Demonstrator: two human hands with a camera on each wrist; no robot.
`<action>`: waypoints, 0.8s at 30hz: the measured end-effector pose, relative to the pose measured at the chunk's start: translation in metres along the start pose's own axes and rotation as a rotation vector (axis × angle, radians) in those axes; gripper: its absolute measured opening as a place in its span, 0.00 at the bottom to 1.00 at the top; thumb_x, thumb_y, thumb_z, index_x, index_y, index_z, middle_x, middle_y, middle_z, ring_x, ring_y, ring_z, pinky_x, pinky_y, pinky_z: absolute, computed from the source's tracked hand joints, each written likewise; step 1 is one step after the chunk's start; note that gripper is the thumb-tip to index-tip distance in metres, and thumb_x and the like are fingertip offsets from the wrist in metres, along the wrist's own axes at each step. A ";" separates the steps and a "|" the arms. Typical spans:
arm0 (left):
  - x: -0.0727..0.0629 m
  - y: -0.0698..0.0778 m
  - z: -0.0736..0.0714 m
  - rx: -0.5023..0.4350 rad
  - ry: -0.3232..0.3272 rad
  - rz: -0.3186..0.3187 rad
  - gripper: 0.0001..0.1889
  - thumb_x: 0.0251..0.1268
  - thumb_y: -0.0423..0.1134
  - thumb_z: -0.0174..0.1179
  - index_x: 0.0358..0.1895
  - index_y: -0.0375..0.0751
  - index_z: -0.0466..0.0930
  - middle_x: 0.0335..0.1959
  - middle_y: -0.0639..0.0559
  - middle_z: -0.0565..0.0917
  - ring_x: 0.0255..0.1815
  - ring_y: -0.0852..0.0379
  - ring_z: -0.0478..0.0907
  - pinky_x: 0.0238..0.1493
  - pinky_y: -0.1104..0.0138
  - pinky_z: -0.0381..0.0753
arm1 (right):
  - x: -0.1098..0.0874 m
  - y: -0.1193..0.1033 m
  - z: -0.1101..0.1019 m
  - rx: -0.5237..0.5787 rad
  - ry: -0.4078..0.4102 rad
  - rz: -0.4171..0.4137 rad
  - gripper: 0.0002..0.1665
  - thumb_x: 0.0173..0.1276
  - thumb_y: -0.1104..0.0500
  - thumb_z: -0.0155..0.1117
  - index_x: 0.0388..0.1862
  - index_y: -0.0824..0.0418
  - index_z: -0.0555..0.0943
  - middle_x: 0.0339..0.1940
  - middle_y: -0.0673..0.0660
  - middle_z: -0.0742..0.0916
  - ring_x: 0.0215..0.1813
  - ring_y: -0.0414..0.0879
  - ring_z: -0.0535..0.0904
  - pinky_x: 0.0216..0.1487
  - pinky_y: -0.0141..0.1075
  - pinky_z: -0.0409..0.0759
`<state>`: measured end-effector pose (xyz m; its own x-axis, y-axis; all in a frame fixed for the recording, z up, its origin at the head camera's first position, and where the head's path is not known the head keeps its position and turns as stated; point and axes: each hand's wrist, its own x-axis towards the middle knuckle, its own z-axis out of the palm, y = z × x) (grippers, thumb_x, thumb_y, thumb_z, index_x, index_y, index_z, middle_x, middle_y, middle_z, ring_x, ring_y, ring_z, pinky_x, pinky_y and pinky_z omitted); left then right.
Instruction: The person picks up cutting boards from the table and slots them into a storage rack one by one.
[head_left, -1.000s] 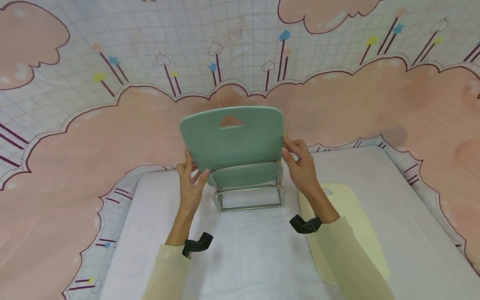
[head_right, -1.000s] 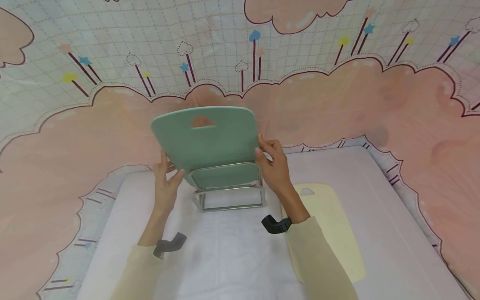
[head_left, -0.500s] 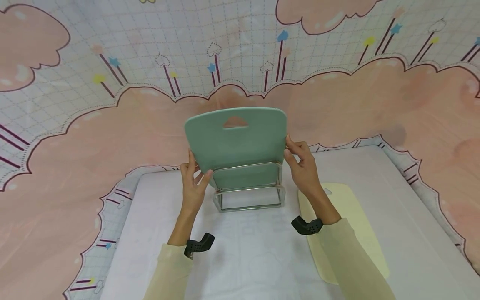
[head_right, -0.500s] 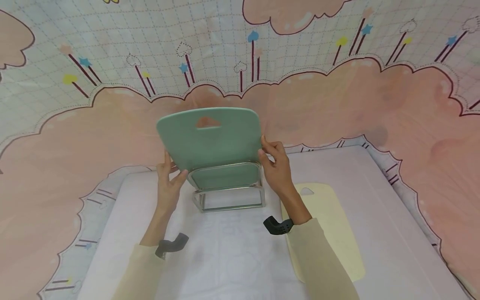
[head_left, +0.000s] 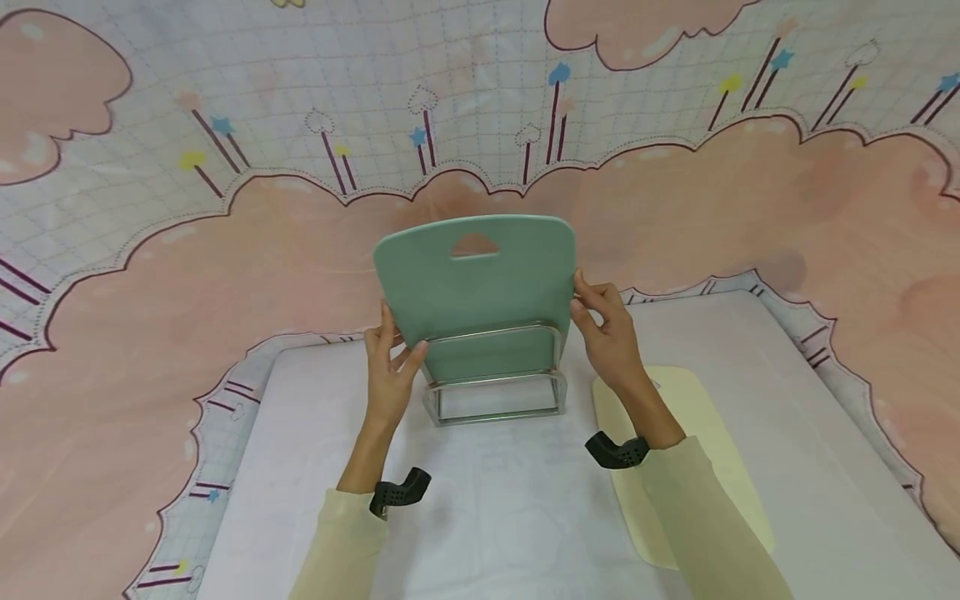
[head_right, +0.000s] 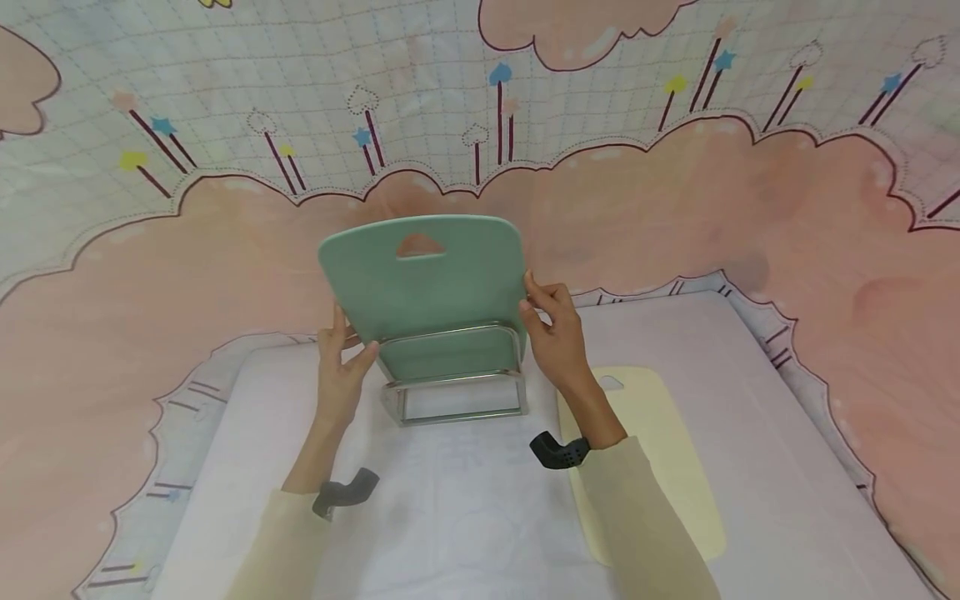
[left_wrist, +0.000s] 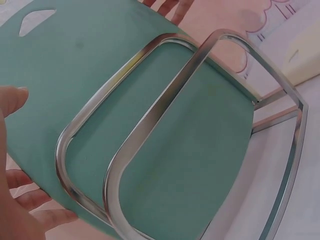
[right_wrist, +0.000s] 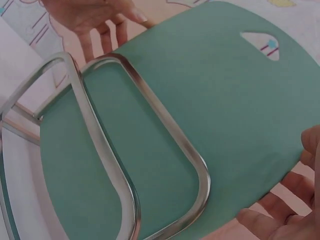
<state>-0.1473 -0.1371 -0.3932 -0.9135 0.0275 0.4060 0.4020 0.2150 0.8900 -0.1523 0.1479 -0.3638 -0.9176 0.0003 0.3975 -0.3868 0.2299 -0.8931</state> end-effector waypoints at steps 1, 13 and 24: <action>0.000 0.000 -0.001 0.005 0.002 -0.002 0.40 0.68 0.27 0.53 0.75 0.34 0.37 0.52 0.26 0.55 0.55 0.34 0.56 0.62 0.39 0.60 | 0.000 0.000 0.000 -0.002 -0.003 0.001 0.26 0.74 0.69 0.49 0.69 0.71 0.62 0.49 0.69 0.71 0.57 0.57 0.69 0.50 0.33 0.67; 0.008 0.002 -0.003 0.028 -0.006 -0.049 0.40 0.69 0.28 0.54 0.75 0.34 0.38 0.45 0.43 0.57 0.52 0.35 0.57 0.61 0.41 0.63 | 0.008 -0.001 -0.001 -0.032 -0.031 0.042 0.26 0.74 0.67 0.51 0.69 0.69 0.61 0.51 0.70 0.70 0.57 0.60 0.70 0.51 0.38 0.67; 0.018 -0.013 -0.008 0.053 -0.037 -0.107 0.41 0.70 0.35 0.55 0.77 0.43 0.38 0.44 0.45 0.57 0.49 0.53 0.56 0.61 0.49 0.67 | 0.015 0.001 0.000 -0.035 -0.055 0.067 0.28 0.75 0.66 0.50 0.72 0.68 0.59 0.55 0.73 0.68 0.59 0.64 0.69 0.55 0.48 0.68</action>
<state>-0.1685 -0.1466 -0.3954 -0.9529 0.0379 0.3008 0.2996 0.2697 0.9152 -0.1666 0.1480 -0.3584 -0.9453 -0.0360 0.3242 -0.3218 0.2650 -0.9089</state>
